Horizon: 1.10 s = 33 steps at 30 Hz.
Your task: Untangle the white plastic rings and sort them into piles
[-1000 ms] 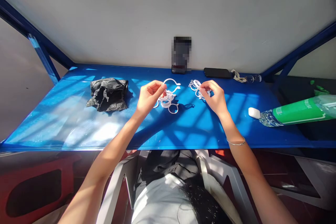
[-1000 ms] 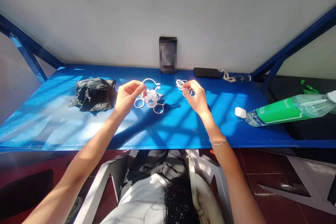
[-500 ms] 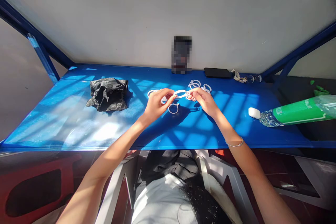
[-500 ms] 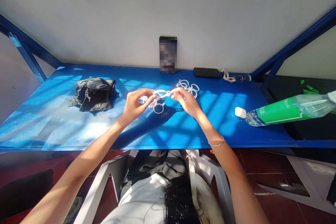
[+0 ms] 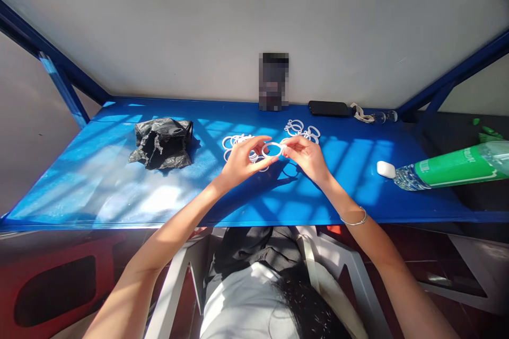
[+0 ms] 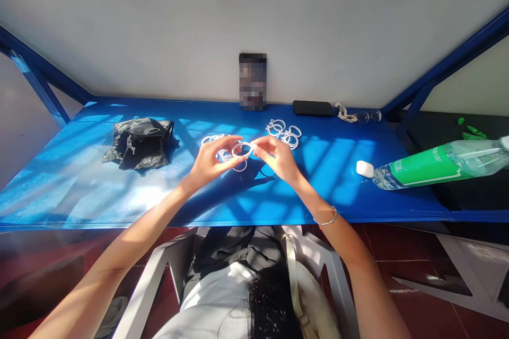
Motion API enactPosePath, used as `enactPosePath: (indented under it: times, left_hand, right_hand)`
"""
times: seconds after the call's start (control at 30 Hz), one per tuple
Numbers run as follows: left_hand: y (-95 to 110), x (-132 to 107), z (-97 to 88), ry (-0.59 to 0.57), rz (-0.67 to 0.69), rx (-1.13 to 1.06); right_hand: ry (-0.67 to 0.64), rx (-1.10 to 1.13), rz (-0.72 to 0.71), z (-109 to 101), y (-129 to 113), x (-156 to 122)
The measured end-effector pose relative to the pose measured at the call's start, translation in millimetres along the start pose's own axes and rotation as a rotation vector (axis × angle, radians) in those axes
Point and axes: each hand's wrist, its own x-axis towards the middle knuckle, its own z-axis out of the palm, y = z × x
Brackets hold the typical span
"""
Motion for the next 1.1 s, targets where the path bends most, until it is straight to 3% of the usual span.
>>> enactPosePath:
  times: [0.2, 0.47, 0.8, 0.93, 1.03, 1.1]
  left_hand:
    - [1, 0, 1.1, -0.023, 0.029, 0.012]
    - [7, -2, 5.3, -0.063, -0.055, -0.124]
    - [8, -3, 6.5, -0.083, -0.012, -0.044]
    - [1, 0, -0.2, 0.020, 0.042, 0.090]
    - [-7, 5, -13.8, 0.143, 0.052, 0.268]
    - [-13, 8, -24.3, 0.164, 0.052, 0.379]
  right_hand:
    - [0.001, 0.029, 0.017, 4, 0, -3]
    - [-0.042, 0.136, 0.094, 5, 1, -6]
    - [-0.027, 0.163, 0.089, 8, 8, -8]
    - [-0.020, 0.117, 0.045, 8, 4, -7]
    - [0.046, -0.026, 0.005, 1, 3, -3]
    - [0.108, -0.124, -0.011, -7, 6, 1]
